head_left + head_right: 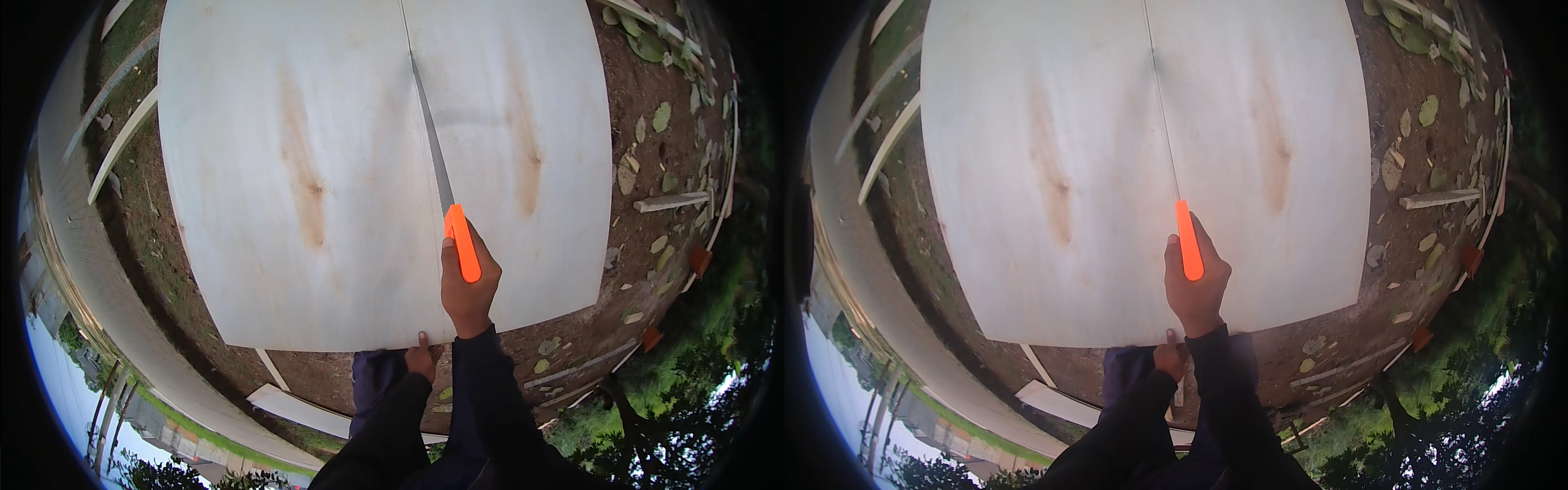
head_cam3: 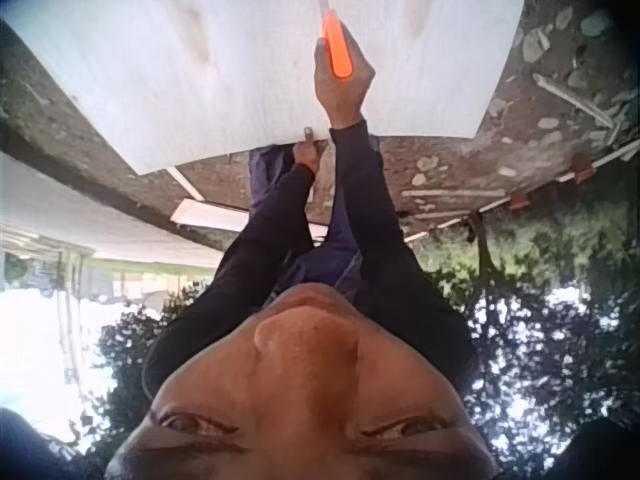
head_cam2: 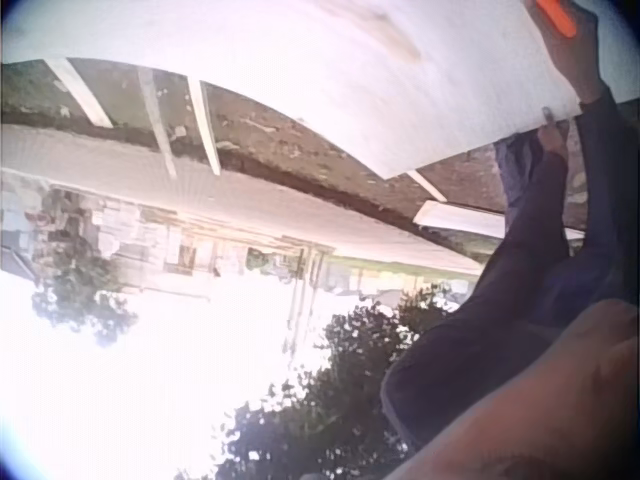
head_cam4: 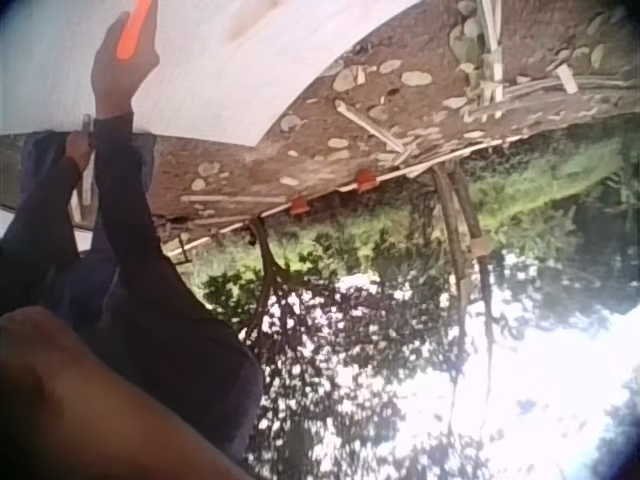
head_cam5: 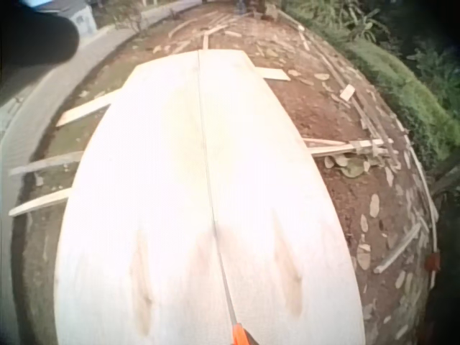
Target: The person uses a hand saw to cut a large white board in half, then moves the cut piece aside. They retrieve a tape measure and mark measurements on the remaining board. The work takes place outdoors on a dirt surface with scattered wood pieces.
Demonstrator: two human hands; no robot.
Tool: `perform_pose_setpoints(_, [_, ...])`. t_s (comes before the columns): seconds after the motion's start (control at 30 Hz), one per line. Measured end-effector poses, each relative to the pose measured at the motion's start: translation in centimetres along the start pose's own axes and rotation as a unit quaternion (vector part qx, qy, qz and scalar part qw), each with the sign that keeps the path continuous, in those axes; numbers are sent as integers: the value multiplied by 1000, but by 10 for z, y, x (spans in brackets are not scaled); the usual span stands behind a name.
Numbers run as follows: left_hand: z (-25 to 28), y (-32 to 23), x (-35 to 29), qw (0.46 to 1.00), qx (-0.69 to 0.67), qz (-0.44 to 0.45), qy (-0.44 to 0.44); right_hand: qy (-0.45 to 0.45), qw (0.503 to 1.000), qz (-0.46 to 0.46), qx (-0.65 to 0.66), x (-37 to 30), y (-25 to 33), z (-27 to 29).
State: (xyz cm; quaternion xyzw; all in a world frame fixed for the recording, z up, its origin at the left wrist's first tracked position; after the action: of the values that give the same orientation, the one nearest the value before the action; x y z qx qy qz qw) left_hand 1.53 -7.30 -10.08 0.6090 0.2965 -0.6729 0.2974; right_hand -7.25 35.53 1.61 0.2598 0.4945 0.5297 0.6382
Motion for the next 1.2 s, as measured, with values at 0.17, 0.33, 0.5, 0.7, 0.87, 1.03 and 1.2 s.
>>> perform_pose_setpoints(0.17, [-9, 5, 6, 995, -90, 41, 25, 30, 998, -63, 0, 103, -12, -30])
perform_pose_setpoints(0.33, [-4, -12, -10, 996, -59, 61, -27, -4, 999, -31, 11, 16, -6, -10])
perform_pose_setpoints(0.5, [-6, -3, 1, 990, -116, 74, -10, -7, 1000, -30, 5, 56, -13, -21])
perform_pose_setpoints(0.7, [2, 2, 8, 998, -56, 13, 5, -7, 999, -31, 0, 48, -8, -26])
perform_pose_setpoints(0.87, [-6, -10, 4, 987, -141, 71, -5, 12, 998, -61, 17, 20, -5, -10])
perform_pose_setpoints(1.03, [-10, -14, 6, 993, -104, 50, -8, 9, 999, -46, 4, 107, -8, -46])
perform_pose_setpoints(1.2, [-8, -19, -1, 1000, -9, -15, 9, -11, 1000, -4, -1, -3, 5, -4])
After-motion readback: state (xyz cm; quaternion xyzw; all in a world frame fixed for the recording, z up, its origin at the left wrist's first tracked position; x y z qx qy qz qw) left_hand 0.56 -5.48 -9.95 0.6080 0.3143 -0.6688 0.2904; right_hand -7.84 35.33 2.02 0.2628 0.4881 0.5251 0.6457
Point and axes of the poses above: each hand's wrist, its own x-axis towards the middle knuckle, its own z-axis out of the back of the hand, y = z × x, the point moved 9 cm from there along x, towards the middle knuckle, and after that the axes turned 1 degree about -x, right-handed, at the moved point
